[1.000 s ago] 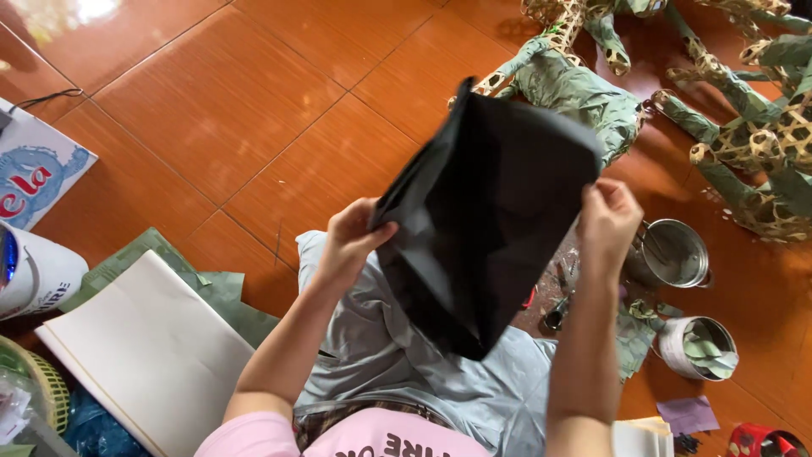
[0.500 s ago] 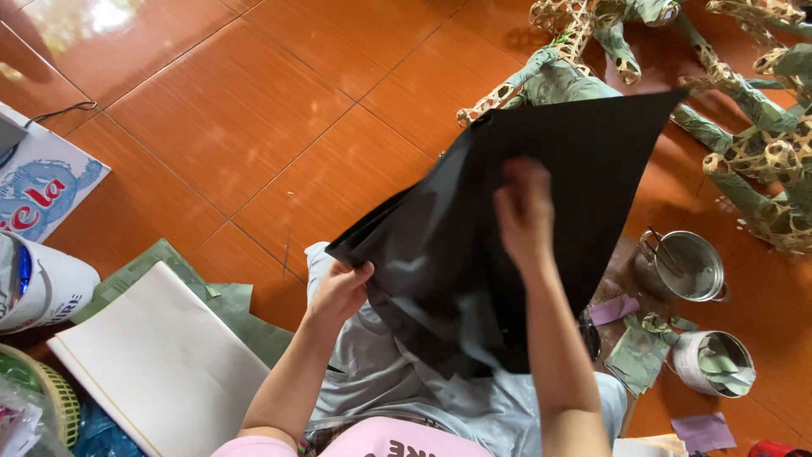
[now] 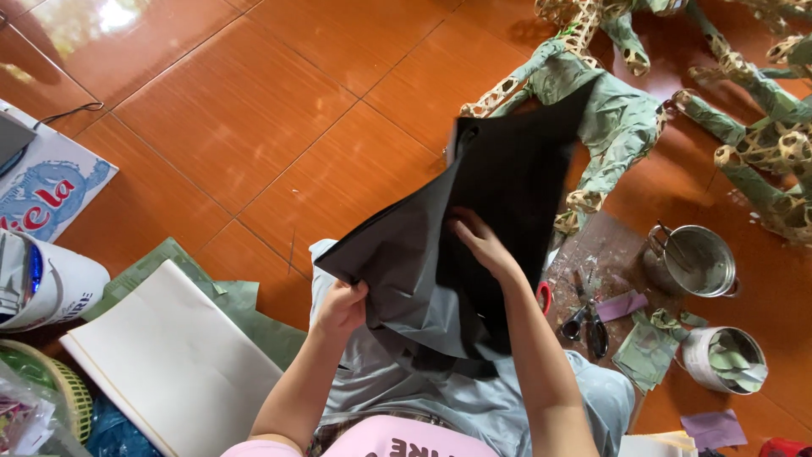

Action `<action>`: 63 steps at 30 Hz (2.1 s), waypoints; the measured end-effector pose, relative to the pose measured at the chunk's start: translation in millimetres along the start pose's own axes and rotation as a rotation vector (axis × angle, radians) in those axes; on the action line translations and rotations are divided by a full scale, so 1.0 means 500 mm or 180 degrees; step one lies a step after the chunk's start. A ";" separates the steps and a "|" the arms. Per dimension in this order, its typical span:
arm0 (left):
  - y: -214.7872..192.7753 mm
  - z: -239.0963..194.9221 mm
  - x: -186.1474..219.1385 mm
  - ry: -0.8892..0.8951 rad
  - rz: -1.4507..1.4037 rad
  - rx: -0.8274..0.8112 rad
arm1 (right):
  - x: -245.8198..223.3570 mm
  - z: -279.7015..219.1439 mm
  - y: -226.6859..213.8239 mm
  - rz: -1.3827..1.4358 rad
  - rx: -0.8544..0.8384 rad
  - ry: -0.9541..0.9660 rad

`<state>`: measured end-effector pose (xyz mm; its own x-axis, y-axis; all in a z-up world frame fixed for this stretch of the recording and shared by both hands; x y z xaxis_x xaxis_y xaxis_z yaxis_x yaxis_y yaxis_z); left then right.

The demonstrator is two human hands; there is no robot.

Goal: Cutting sheets of paper with scissors and folding them into specific shapes.

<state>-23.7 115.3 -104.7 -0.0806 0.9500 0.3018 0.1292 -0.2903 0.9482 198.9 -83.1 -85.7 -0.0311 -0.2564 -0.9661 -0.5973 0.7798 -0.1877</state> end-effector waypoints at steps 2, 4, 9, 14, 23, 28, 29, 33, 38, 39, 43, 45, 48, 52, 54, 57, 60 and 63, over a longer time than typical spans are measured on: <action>0.021 -0.009 0.002 -0.0058 0.0036 0.0004 | 0.036 0.002 0.017 0.0044 -0.0172 0.0067; 0.029 -0.013 0.005 -0.0114 0.0073 0.0000 | 0.074 0.005 0.037 0.0085 -0.0343 0.0125; -0.011 -0.018 0.022 0.0115 0.0133 0.0095 | 0.114 -0.023 0.084 0.0440 -0.1093 0.0818; 0.011 -0.018 0.050 0.0457 0.0088 0.0070 | 0.162 -0.051 0.083 0.0550 -0.1475 0.1151; 0.022 -0.014 0.048 0.0638 0.0127 0.0147 | 0.105 -0.113 0.099 0.0069 -0.1556 0.0792; -0.063 -0.017 0.033 0.0440 0.0058 0.0277 | 0.182 -0.122 0.106 0.0620 -0.1613 0.1041; -0.069 -0.019 0.032 0.0399 0.0024 0.0277 | 0.178 -0.117 0.109 0.0620 -0.1554 0.0928; 0.000 -0.024 0.039 0.0438 0.0107 0.0231 | 0.140 -0.083 0.129 0.0219 -0.1188 0.0562; -0.007 -0.031 0.039 0.0434 0.0182 0.0340 | 0.179 -0.055 0.177 0.0073 -0.1224 0.0510; -0.001 -0.032 0.042 0.0429 0.0174 0.0362 | 0.189 -0.053 0.189 0.0081 -0.1322 0.0528; -0.026 -0.048 0.056 0.0455 0.0177 0.0338 | 0.161 -0.057 0.212 -0.0039 -0.1333 0.0567; -0.070 -0.062 0.053 0.0327 0.0038 0.0311 | 0.163 -0.052 0.218 0.0113 -0.1245 0.0608; -0.063 -0.066 0.057 0.0269 -0.0047 0.0281 | 0.163 -0.050 0.229 0.0473 -0.1290 0.0541; -0.048 -0.073 0.074 0.0276 0.0015 0.0356 | 0.143 -0.045 0.242 0.0835 -0.1342 0.0633; -0.053 -0.079 0.087 0.0337 0.0141 0.0354 | 0.177 -0.032 0.245 0.0883 -0.1321 0.0903; -0.046 -0.091 0.117 0.0462 0.0250 0.0329 | 0.230 -0.007 0.225 0.0513 -0.1172 0.0992; -0.085 -0.104 0.142 0.0595 0.0338 0.0304 | 0.219 0.002 0.173 0.0276 -0.1120 0.0941; -0.131 -0.110 0.162 0.0694 0.0363 0.0072 | 0.168 0.001 0.100 0.0224 -0.1284 0.0848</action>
<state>-93.2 204.8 -136.8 -0.2752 0.8631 0.4235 0.1715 -0.3893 0.9050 166.9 -65.7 -176.4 -0.2551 -0.3893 -0.8851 -0.8477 0.5303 0.0110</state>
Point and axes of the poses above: each hand's wrist, its own z-axis towards the middle knuckle, its own y-axis out of the palm, x = y × z, the point moved 5 cm from there along z, towards the middle knuckle, and after that the axes turned 5 degrees about x, right-handed, at the moved point
